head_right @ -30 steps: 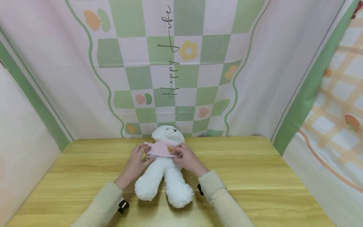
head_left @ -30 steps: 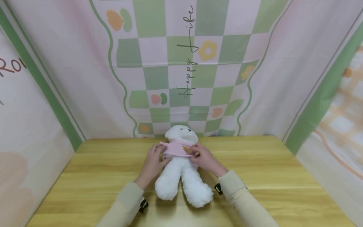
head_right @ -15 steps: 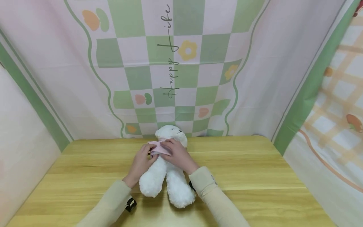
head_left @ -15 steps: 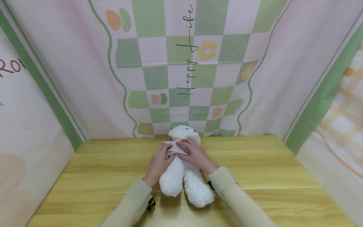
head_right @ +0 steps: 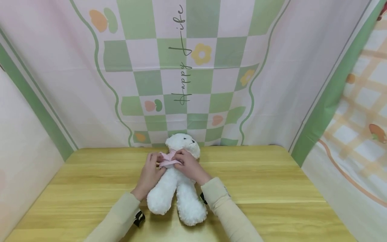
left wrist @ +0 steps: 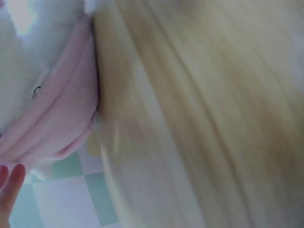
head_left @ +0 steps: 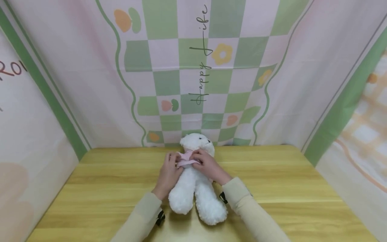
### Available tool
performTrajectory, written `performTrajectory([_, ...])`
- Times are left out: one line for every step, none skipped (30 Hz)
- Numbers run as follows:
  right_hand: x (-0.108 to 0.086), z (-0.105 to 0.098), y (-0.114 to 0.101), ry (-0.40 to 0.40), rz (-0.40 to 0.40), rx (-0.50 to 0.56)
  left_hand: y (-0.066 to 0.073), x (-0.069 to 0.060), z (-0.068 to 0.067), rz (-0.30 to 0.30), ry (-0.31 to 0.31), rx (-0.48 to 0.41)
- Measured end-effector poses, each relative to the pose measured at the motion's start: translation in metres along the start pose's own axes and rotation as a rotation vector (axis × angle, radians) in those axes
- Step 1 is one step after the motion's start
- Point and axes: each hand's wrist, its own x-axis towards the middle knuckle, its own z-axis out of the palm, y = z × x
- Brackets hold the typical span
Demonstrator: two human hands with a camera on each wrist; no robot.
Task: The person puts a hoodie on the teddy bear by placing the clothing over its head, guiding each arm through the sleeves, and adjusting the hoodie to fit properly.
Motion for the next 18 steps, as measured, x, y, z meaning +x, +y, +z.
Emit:
performTrajectory([-0.001, -0.001, 0.002, -0.001, -0.003, 0.013, 0.000, 0.000, 0.000, -0.012, -0.001, -0.010])
performTrajectory([-0.003, -0.001, 0.003, 0.000, -0.006, 0.027, 0.000, 0.000, 0.001, -0.022, -0.004, -0.014])
performTrajectory([-0.004, -0.002, 0.004, 0.000, -0.014, 0.030, 0.000, 0.000, 0.001, -0.028, -0.006, -0.014])
performTrajectory([-0.004, -0.002, 0.004, 0.004, -0.026, 0.030, -0.001, 0.000, 0.001, -0.029, -0.008, 0.005])
performTrajectory([-0.005, -0.002, 0.004, 0.009, -0.045, 0.017, -0.001, 0.001, 0.000, -0.031, -0.006, 0.019])
performTrajectory([-0.005, -0.002, 0.004, 0.015, -0.063, -0.003, -0.002, 0.001, -0.001, -0.034, -0.006, 0.038])
performTrajectory([-0.004, -0.001, 0.003, 0.022, -0.078, -0.032, -0.003, 0.002, -0.002, -0.034, -0.007, 0.054])
performTrajectory([-0.004, -0.001, 0.002, 0.029, -0.087, -0.060, -0.003, 0.003, -0.003, -0.031, -0.010, 0.076])
performTrajectory([-0.003, 0.000, 0.001, 0.038, -0.096, -0.097, -0.003, 0.004, -0.004, -0.028, -0.014, 0.088])
performTrajectory([-0.002, 0.001, 0.000, 0.045, -0.101, -0.126, -0.004, 0.005, -0.006, -0.025, -0.022, 0.098])
performTrajectory([-0.001, 0.002, -0.002, 0.051, -0.100, -0.157, -0.004, 0.006, -0.007, -0.022, -0.035, 0.098])
performTrajectory([0.000, 0.003, -0.003, 0.055, -0.094, -0.183, -0.004, 0.007, -0.009, -0.020, -0.053, 0.102])
performTrajectory([0.001, 0.004, -0.005, 0.059, -0.091, -0.213, -0.005, 0.008, -0.010, -0.018, -0.072, 0.106])
performTrajectory([0.001, 0.005, -0.006, 0.061, -0.093, -0.245, -0.005, 0.009, -0.012, -0.022, -0.093, 0.104])
performTrajectory([0.002, 0.005, -0.007, 0.064, -0.096, -0.279, -0.005, 0.010, -0.013, -0.028, -0.113, 0.099])
performTrajectory([0.002, 0.006, -0.009, 0.064, -0.099, -0.310, -0.005, 0.010, -0.015, -0.033, -0.133, 0.100])
performTrajectory([0.003, 0.007, -0.010, 0.064, -0.099, -0.340, -0.006, 0.011, -0.017, -0.041, -0.152, 0.091])
performTrajectory([0.003, 0.008, -0.012, 0.066, -0.099, -0.365, -0.006, 0.012, -0.019, -0.046, -0.171, 0.088])
